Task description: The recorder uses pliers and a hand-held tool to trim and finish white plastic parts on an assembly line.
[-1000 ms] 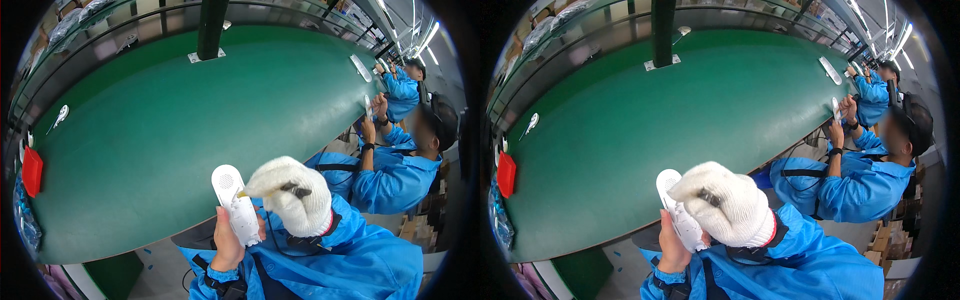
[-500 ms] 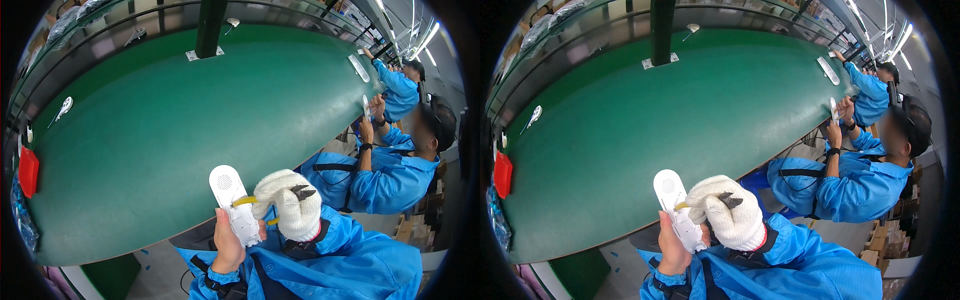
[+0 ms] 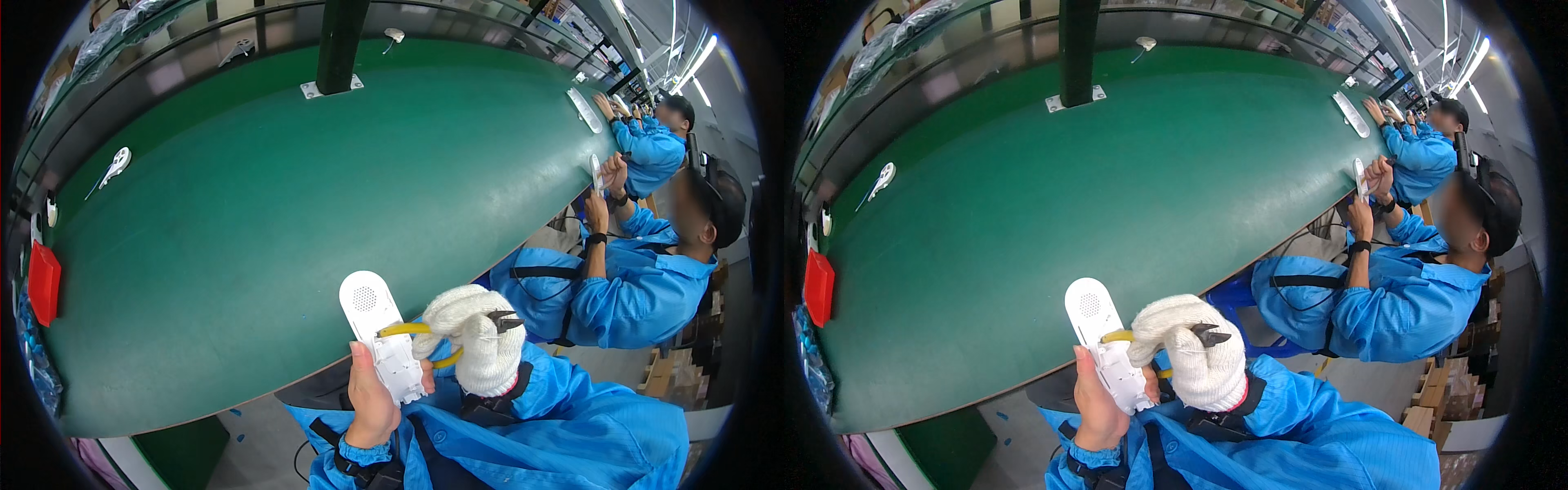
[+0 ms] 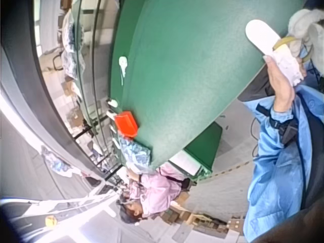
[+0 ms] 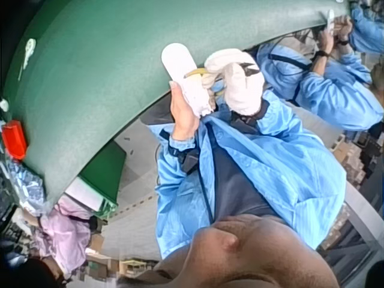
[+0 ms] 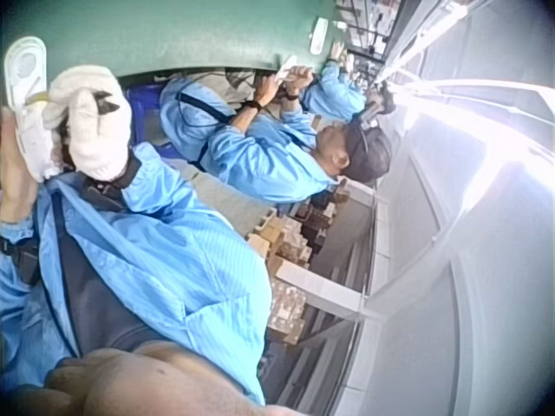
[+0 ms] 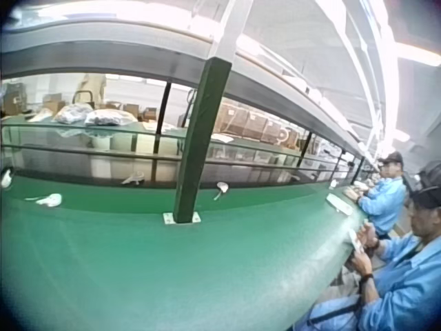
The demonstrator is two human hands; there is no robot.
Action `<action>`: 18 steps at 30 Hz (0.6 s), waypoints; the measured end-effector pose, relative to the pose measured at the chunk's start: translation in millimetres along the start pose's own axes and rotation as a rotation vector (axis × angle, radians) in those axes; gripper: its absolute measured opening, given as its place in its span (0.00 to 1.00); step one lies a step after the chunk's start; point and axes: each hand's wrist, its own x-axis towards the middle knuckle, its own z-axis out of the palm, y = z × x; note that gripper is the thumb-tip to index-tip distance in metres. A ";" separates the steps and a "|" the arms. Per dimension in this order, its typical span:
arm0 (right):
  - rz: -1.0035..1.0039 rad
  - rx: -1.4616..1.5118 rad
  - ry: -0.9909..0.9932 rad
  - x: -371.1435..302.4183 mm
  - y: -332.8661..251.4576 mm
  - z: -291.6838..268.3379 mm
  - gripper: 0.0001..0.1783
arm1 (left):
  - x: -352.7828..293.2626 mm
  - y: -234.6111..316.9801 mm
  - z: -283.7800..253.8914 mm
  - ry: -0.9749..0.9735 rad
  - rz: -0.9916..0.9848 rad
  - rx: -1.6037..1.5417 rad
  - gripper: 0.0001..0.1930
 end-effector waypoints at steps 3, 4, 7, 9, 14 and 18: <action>0.014 0.065 0.037 -4.4 2.9 1.5 0.23 | -0.6 -0.5 1.2 0.002 0.002 0.001 0.39; 0.018 0.093 0.043 -4.6 3.1 2.5 0.23 | -0.5 -1.1 0.8 -0.003 0.005 0.001 0.39; 0.082 0.149 0.042 -7.4 1.1 3.2 0.24 | -1.0 -1.8 0.4 0.008 0.003 0.003 0.39; 0.103 0.178 0.037 -9.8 1.3 3.7 0.24 | -1.2 -2.4 -0.5 0.013 0.001 0.004 0.39; 0.048 0.218 0.046 -15.0 6.8 6.6 0.21 | -2.4 -4.3 -1.1 0.022 0.014 0.008 0.39; 0.079 0.177 -0.030 -12.6 -2.7 1.5 0.12 | -1.8 -1.6 -0.3 0.027 0.015 0.001 0.39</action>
